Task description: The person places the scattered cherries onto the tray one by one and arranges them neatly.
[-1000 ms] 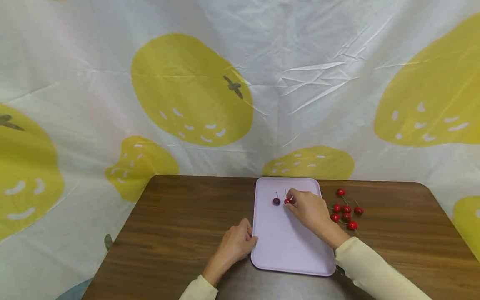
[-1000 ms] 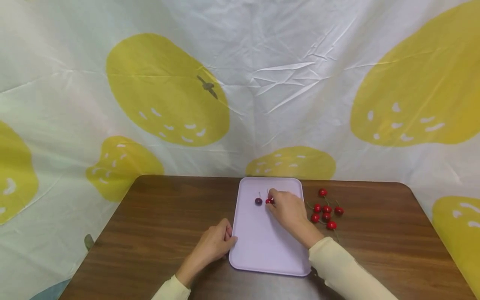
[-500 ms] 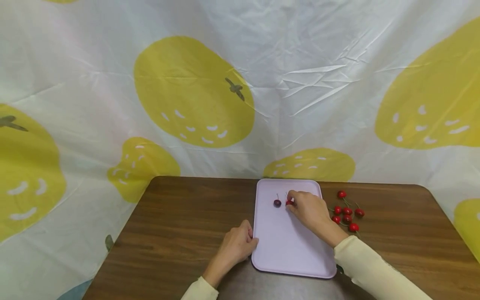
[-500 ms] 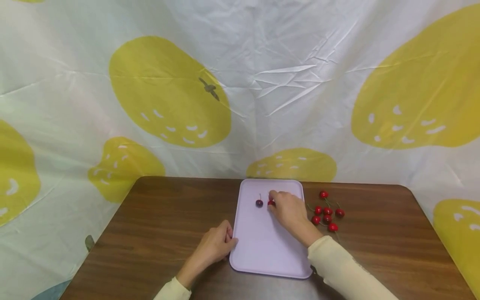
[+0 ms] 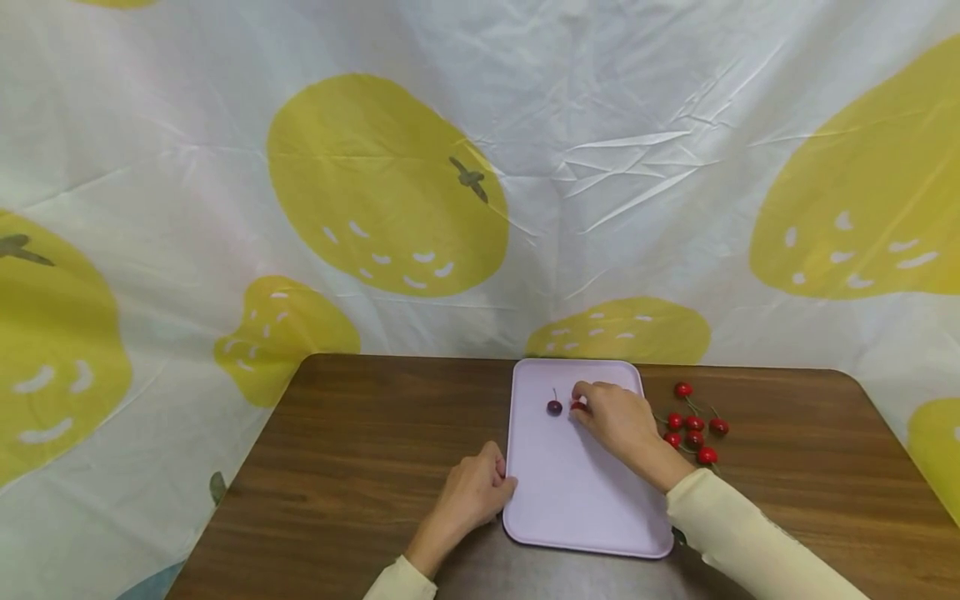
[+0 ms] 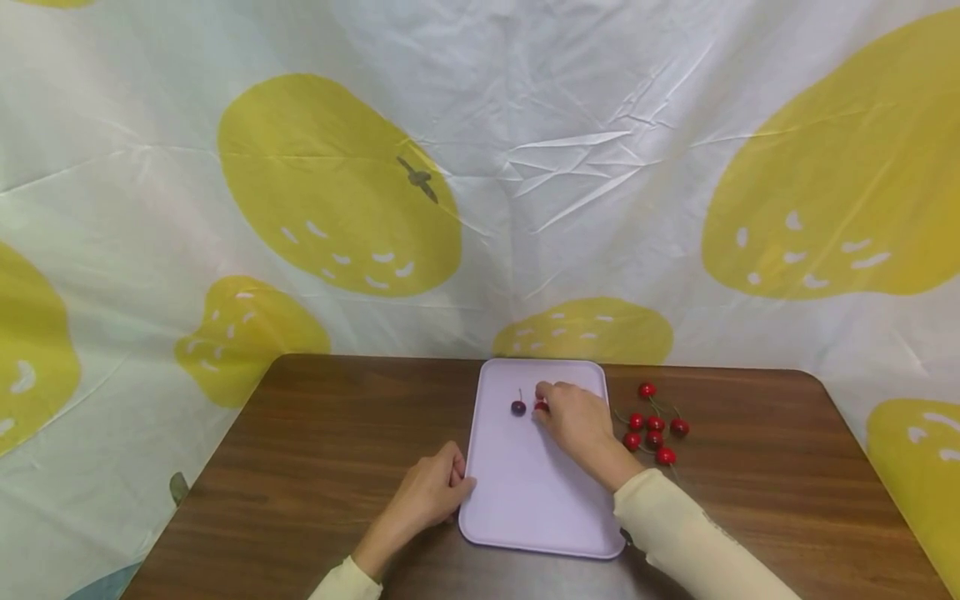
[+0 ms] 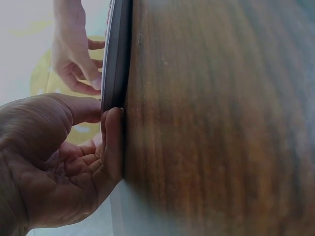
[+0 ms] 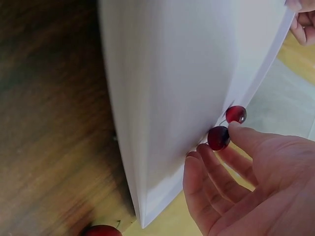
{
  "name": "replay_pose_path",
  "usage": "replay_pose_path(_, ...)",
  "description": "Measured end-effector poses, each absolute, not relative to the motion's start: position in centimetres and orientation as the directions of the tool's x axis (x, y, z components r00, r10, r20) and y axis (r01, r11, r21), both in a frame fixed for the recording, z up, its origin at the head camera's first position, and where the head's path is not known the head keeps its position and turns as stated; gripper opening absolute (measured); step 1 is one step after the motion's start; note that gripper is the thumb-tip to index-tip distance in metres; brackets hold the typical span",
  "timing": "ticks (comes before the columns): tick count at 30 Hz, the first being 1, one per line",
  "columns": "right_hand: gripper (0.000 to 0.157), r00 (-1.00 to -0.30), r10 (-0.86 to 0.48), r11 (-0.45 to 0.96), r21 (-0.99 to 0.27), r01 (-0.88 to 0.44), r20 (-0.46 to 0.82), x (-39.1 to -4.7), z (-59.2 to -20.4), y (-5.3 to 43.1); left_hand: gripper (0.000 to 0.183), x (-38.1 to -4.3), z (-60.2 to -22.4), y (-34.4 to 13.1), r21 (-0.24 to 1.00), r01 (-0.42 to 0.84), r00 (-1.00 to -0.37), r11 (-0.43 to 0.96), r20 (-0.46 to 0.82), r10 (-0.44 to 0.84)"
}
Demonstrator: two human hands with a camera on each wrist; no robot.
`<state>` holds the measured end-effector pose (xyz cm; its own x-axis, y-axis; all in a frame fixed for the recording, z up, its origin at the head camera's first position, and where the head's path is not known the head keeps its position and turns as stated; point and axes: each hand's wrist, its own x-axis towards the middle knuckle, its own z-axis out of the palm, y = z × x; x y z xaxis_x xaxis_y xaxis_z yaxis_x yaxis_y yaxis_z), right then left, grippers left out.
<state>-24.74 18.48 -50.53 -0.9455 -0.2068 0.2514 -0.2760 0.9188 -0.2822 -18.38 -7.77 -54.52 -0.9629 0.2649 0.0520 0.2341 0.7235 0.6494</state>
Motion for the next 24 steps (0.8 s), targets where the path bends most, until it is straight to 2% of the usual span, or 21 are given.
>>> replay_pose_path(4,0.025,-0.949,-0.208,0.922,-0.275,-0.271,0.237,-24.7,-50.4,18.5,0.024,-17.8,-53.1,-7.7,0.651,0.249,-0.959,0.717,0.065,0.275)
replay_pose_path(10,0.031,-0.958,-0.199,0.924,-0.286,-0.253,0.206,-24.7,-50.4,18.5,0.024,-18.0,-53.9,-7.8,0.639,0.273,-0.956,0.719,0.094,0.28)
replay_pose_path(24,0.045,-0.974,-0.18,0.932,-0.292,-0.215,0.141,-24.3,-49.8,19.6,0.022,-17.6,-52.2,-7.3,0.648,0.193,-0.965,0.737,-0.009,0.26)
